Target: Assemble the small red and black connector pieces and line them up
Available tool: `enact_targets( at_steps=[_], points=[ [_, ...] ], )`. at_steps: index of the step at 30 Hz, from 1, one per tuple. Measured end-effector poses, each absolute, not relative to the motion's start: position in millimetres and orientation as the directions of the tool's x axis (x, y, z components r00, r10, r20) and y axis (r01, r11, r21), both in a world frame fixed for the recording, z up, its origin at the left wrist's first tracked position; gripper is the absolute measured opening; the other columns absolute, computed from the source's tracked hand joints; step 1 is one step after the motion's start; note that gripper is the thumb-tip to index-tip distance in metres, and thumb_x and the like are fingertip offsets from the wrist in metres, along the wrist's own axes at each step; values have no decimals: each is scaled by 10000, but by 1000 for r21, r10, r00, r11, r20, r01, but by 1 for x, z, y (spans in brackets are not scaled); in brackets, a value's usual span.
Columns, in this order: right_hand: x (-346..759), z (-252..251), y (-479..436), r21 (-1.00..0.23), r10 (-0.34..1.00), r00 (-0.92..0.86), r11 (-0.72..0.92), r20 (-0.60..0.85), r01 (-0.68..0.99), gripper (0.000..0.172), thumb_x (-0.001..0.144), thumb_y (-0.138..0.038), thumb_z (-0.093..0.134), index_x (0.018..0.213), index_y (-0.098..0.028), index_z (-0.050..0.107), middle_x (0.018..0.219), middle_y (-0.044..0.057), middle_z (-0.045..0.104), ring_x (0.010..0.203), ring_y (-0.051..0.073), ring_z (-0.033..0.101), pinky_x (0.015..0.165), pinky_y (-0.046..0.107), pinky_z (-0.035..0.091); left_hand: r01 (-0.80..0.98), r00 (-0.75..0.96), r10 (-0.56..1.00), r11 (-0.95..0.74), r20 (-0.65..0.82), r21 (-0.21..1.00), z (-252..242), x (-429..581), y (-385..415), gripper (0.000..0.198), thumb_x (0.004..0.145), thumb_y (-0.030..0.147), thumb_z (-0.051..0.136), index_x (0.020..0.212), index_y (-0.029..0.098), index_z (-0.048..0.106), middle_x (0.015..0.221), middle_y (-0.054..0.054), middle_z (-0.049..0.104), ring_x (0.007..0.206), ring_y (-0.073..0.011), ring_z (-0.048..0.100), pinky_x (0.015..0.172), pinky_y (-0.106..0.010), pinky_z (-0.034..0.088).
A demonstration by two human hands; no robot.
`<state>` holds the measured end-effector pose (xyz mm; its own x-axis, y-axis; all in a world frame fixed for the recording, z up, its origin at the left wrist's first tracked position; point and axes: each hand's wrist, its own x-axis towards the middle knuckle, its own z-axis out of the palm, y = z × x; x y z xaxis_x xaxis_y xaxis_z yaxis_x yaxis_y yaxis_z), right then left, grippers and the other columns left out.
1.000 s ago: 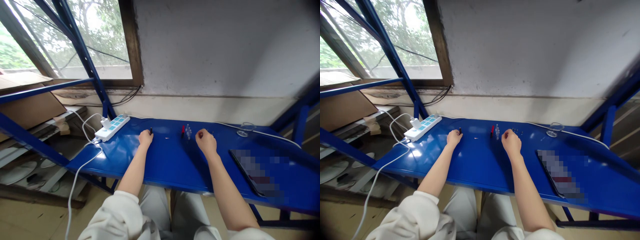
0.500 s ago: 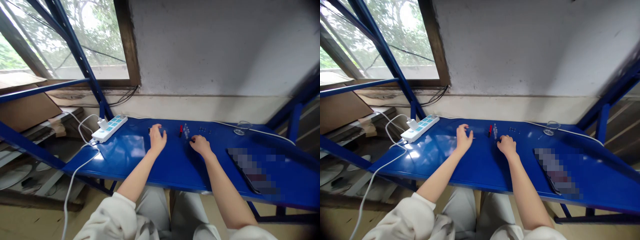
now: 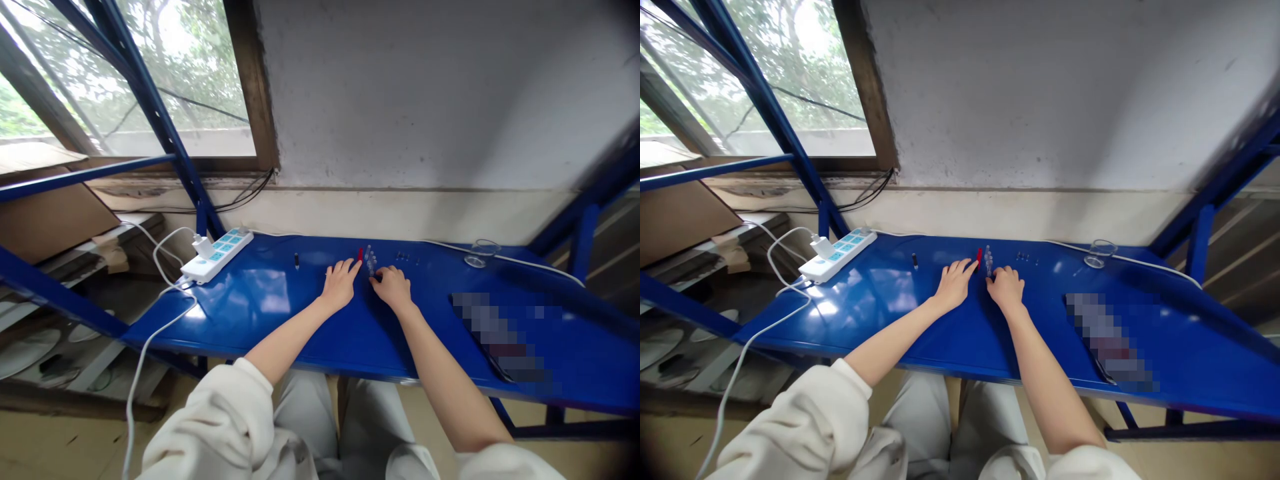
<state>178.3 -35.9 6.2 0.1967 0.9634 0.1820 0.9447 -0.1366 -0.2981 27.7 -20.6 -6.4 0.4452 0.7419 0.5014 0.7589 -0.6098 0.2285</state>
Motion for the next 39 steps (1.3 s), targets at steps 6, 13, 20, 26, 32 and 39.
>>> enact_targets(
  at_steps=[6,13,20,26,32,39],
  points=[
    [177,4,-34,-320,953,217,-142,213,937,269,789,-359,463,937,-183,602,1023,115,550,996,273,462,759,418,372,771,379,737,-586,560,249,3,30,-18,136,817,192,463,916,186,556,973,-69,578,934,-211,478,787,-360,322],
    [175,0,-31,-353,937,257,-164,235,921,242,783,-367,479,888,-192,610,1011,97,553,988,261,452,753,399,350,692,205,699,-598,685,403,16,14,-31,109,821,276,494,857,193,555,919,-36,603,892,-173,506,791,-327,315],
    [176,-6,-24,-388,922,291,-178,257,905,211,762,-358,517,863,-203,619,989,83,561,968,250,448,726,369,337,652,106,670,-605,735,457,18,8,-34,112,811,291,515,823,190,562,886,-21,609,870,-153,518,797,-307,335],
    [173,-4,-32,-358,938,177,-62,297,932,135,760,-287,516,811,-222,623,893,58,586,881,220,471,661,322,307,652,115,687,-597,717,468,17,8,-34,112,812,286,513,823,188,565,890,-28,612,872,-155,523,804,-310,343],
    [162,2,-40,-288,913,-62,191,403,938,109,769,-259,504,778,-204,598,764,37,588,788,181,477,617,283,256,633,122,667,-623,735,459,15,8,-33,96,806,276,523,820,187,555,870,-13,612,856,-145,523,792,-301,343],
    [161,3,-41,-289,900,-132,268,416,919,98,764,-233,489,734,-192,572,740,25,588,756,163,477,613,270,231,630,126,662,-629,739,456,14,7,-33,114,823,274,491,843,183,558,885,-29,613,863,-153,528,785,-304,366]
  ],
)
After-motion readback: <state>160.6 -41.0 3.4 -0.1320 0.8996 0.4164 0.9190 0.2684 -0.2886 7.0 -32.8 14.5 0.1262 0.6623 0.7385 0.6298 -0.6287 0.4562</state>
